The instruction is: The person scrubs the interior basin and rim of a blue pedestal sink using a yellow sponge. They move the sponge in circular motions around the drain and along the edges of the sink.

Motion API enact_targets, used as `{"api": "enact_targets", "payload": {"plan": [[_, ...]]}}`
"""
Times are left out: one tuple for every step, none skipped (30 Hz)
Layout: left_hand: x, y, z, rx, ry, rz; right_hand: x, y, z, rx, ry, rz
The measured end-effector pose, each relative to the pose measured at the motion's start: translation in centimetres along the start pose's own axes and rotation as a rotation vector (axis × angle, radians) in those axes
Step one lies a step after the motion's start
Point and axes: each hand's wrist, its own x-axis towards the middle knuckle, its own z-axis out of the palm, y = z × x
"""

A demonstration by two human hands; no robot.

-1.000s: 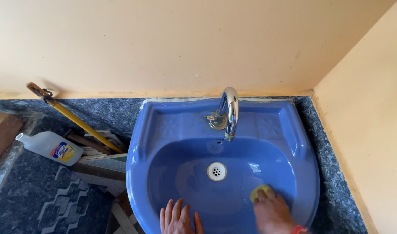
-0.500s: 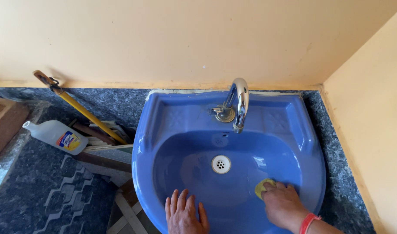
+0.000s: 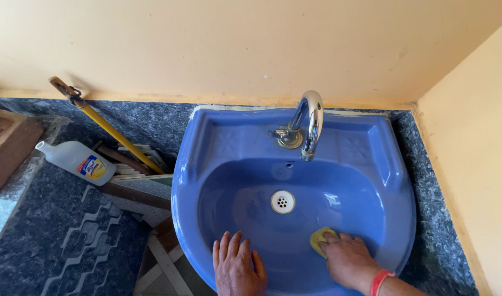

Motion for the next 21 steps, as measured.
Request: {"api": "enact_targets", "payload": {"plan": [[0.1, 0.0, -0.1, 0.004, -0.012, -0.003, 0.0, 0.5, -0.1, -0.006, 0.017, -0.004], [0.1, 0.0, -0.1, -0.013, 0.025, 0.007, 0.2, 0.2, 0.0, -0.012, 0.035, -0.009], [0.0, 0.0, -0.1, -0.031, 0.061, 0.018, 0.4, -0.6, 0.3, 0.040, 0.010, -0.030], [-0.1, 0.0, 0.0, -0.049, 0.097, 0.029, 0.9, -2.0, 0.8, 0.092, -0.015, -0.050], [-0.1, -0.1, 0.1, -0.057, 0.110, 0.036, 1.7, -3.8, 1.3, 0.144, -0.039, -0.071], [-0.1, -0.1, 0.3, -0.064, 0.124, 0.043, 2.5, -5.8, 1.8, 0.226, 0.038, -0.173], [-0.2, -0.3, 0.4, -0.069, 0.135, 0.048, 3.2, -7.9, 2.4, 0.311, 0.114, -0.277], [-0.3, -0.5, 0.5, -0.077, 0.180, 0.063, 3.8, -9.6, 2.9, 0.447, 0.101, -0.296], [-0.3, -0.5, 0.7, -0.087, 0.228, 0.078, 4.4, -10.8, 3.1, 0.579, 0.091, -0.316], [-0.3, -0.6, 0.8, -0.096, 0.277, 0.093, 4.7, -11.2, 3.1, 0.676, 0.112, -0.378], [-0.4, -0.8, 0.8, -0.094, 0.282, 0.108, 4.6, -11.1, 3.1, 0.776, 0.130, -0.438], [-0.5, -1.0, 0.8, -0.093, 0.287, 0.122, 4.3, -10.3, 2.9, 0.877, 0.149, -0.499], [-0.5, -0.7, 1.1, -0.102, 0.295, 0.137, 3.8, -8.5, 2.6, 0.693, 0.117, -0.533], [-0.5, -0.5, 1.3, -0.102, 0.275, 0.125, 3.1, -6.3, 2.2, 0.508, 0.084, -0.563], [-0.4, -0.7, 1.2, -0.092, 0.257, 0.111, 2.4, -4.5, 1.7, 0.423, 0.034, -0.467], [-0.4, -0.9, 1.1, -0.082, 0.239, 0.098, 1.8, -2.8, 1.4, 0.338, -0.014, -0.371], [-0.5, -0.8, 1.1, -0.083, 0.231, 0.092, 1.2, -1.2, 1.3, 0.270, -0.021, -0.311], [-0.6, -0.8, 1.3, -0.084, 0.224, 0.086, 0.8, -0.1, 1.3, 0.201, -0.028, -0.251], [-0.5, -0.8, 1.3, -0.084, 0.220, 0.082, 0.9, 0.4, 1.3, 0.175, -0.036, -0.225], [-0.3, -0.7, 1.4, -0.083, 0.213, 0.077, 1.2, 0.1, 1.4, 0.148, -0.043, -0.199], [-0.3, -0.8, 1.4, -0.079, 0.203, 0.071, 1.6, -0.8, 1.9, 0.124, -0.053, -0.173]]}}
